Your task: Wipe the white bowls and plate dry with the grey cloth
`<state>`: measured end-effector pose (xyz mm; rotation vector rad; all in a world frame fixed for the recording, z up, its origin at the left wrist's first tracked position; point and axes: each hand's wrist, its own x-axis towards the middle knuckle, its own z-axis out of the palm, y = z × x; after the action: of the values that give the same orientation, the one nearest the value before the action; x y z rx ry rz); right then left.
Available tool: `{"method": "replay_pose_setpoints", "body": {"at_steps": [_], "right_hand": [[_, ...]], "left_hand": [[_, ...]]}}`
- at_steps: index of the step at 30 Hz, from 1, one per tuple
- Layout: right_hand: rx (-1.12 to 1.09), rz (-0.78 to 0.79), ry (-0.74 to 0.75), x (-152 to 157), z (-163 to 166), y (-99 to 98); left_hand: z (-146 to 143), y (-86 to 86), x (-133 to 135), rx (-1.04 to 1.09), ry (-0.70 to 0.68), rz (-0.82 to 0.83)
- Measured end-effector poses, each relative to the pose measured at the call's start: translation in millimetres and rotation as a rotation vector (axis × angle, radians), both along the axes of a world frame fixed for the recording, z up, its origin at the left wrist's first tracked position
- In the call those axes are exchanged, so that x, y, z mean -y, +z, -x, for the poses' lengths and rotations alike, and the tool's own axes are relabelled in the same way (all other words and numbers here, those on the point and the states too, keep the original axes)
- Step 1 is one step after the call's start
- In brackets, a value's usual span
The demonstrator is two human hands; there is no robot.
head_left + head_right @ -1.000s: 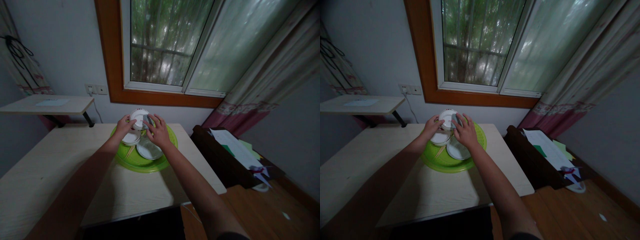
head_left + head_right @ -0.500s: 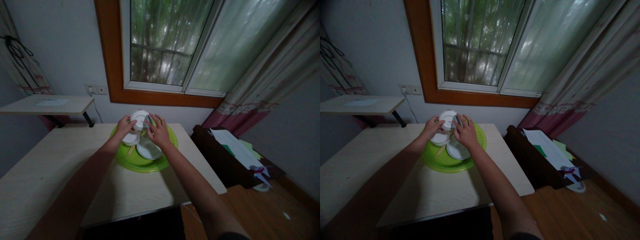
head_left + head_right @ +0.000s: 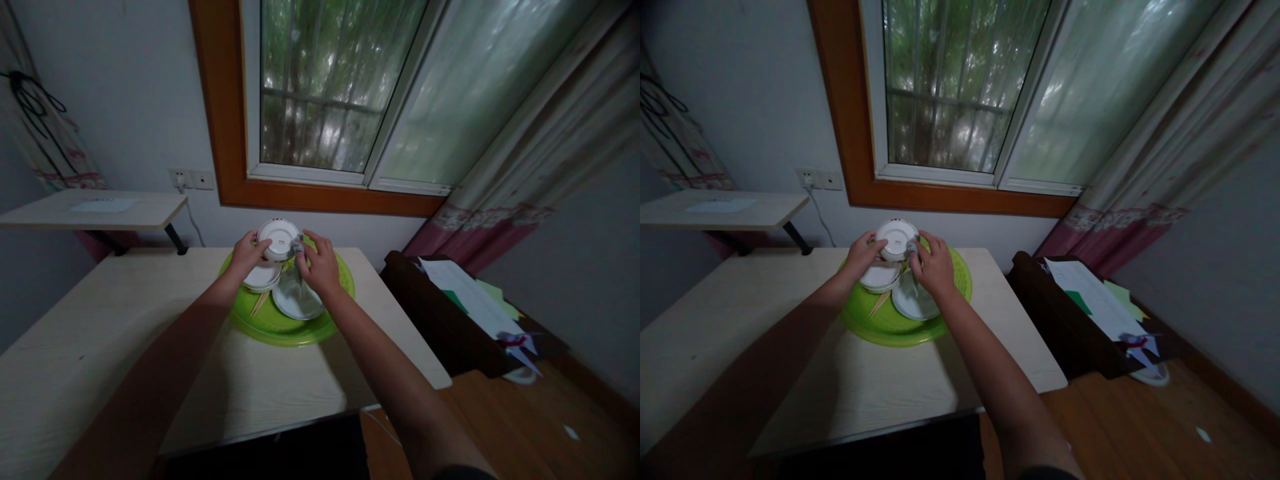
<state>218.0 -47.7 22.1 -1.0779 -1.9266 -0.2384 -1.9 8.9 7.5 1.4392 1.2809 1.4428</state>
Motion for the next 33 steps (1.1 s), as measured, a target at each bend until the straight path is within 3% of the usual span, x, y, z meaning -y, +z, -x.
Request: {"method": "replay_pose_setpoints", "body": {"at_steps": [6,12,16,21,27,33], "right_hand": [[-0.313,0.156,-0.091,-17.9,-7.2,-13.1],[-0.486,0.387,0.203,-29.4,-9.1,-24.8],[-0.503,0.472,0.217,-27.3,-5.2,-25.9],[-0.560,0.429,0.134,-25.9,-3.5,-24.7],[-0.576,0.357,0.095,-20.5,-8.4,-15.6],[-0.464,0.283,0.102,-13.5,-8.8,-8.6]], "left_hand": [[-2.2,0.0,2.0,-0.008,-0.072,-0.004],[-5.9,-3.1,4.0,0.011,-0.209,-0.014],[-6.5,-4.3,3.9,0.023,-0.234,-0.018],[-8.4,-6.0,3.0,0.056,-0.269,-0.005],[-11.2,-3.7,10.3,0.051,-0.424,-0.026],[-9.0,-1.8,16.5,0.026,-0.431,0.000]]}}
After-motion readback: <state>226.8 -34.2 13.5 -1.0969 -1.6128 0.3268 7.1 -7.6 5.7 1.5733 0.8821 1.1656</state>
